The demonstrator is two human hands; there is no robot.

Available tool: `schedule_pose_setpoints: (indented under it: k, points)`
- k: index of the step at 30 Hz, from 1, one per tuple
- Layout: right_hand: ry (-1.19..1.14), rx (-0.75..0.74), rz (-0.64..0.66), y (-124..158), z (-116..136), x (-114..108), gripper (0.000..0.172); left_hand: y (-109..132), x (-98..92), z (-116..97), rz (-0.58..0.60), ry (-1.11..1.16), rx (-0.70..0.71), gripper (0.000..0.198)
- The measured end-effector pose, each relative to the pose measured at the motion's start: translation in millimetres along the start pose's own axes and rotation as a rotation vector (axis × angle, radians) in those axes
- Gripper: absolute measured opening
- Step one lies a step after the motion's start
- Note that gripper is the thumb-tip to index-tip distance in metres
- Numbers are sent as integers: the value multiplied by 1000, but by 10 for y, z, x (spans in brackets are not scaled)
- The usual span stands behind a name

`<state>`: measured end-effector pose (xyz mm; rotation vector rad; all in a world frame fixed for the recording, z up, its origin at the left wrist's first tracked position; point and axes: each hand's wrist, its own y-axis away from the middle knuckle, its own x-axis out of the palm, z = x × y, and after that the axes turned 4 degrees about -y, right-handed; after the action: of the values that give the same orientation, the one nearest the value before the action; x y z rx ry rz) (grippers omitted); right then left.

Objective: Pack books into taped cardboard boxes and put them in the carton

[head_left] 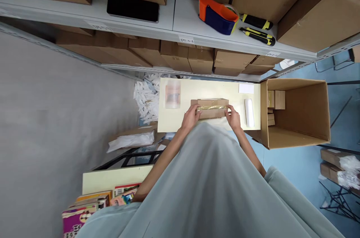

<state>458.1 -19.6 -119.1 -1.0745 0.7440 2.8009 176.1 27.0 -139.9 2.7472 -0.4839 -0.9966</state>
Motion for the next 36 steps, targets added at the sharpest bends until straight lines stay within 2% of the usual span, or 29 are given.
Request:
schedule_pose_setpoints:
  k: [6,13,20,23,26,28,30,32,36]
  points:
    - [210,-31,51,-28,170,51,44,-126,-12,113,19,37,-126,37]
    - [455,-19,159,-287,382,-169,36,-312,-99,41,66,-21,-151,28]
    - [660,-122,245,-168,535,-92,43,-352,-139,35,35,-40,-175,25]
    - [661,-213,266,-163,596,-109,39,-392,-160,58,69,-91,-179,24]
    - [687,-274,259,-295,745,-264,24,-507,-201,28,85,-200,-143,23]
    - [715,-306,230,-472,965,-442,15,-678,-282,-98,41,-236,-96,19]
    - [736,-349,165,-708,1311,-675,11,-948,-437,-354,-48,-230,-3,15]
    - [739,-420,39,-971,1770,-948,21,-1286,-673,-740,-170,-204,138,11]
    - [708,-636,-301,-1403,2767,-1442,40,-1858,-1251,-1687,-426,-100,382,14]
